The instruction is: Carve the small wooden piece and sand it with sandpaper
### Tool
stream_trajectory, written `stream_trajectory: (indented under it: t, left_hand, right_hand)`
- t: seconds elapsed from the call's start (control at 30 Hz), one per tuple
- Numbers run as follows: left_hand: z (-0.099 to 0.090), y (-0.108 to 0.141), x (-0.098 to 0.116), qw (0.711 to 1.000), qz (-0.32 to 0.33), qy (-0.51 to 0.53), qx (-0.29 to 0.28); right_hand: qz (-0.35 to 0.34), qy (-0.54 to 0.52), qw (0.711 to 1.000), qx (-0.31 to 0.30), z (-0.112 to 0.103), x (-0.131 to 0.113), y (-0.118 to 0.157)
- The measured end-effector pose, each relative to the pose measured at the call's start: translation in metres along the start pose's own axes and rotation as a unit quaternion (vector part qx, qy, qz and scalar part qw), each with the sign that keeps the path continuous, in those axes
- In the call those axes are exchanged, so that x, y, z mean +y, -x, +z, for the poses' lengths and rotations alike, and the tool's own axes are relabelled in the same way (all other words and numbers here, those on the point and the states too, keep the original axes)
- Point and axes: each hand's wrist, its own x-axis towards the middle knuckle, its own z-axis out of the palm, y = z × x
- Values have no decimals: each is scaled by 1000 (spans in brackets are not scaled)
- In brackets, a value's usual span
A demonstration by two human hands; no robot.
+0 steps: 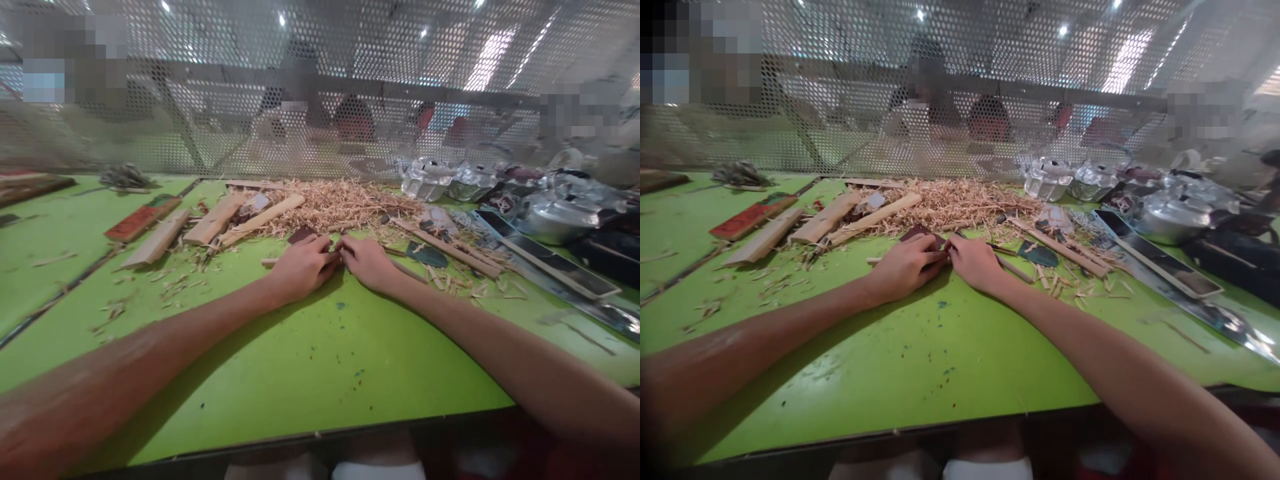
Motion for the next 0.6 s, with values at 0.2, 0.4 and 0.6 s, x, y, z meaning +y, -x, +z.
stream_trajectory:
  t: [0.2, 0.4, 0.6]
  left_hand:
    - [2, 1, 1, 1000, 10, 3, 9]
    - [-2, -2, 5, 1000, 16, 4, -8]
    - [-5, -8, 9, 1000, 2, -2, -29]
  right_hand:
    - [16, -22, 1000, 1, 0, 2, -1]
    - [20, -121, 992, 42, -1, 10, -2]
    - [-23, -216, 974, 65, 3, 24, 0]
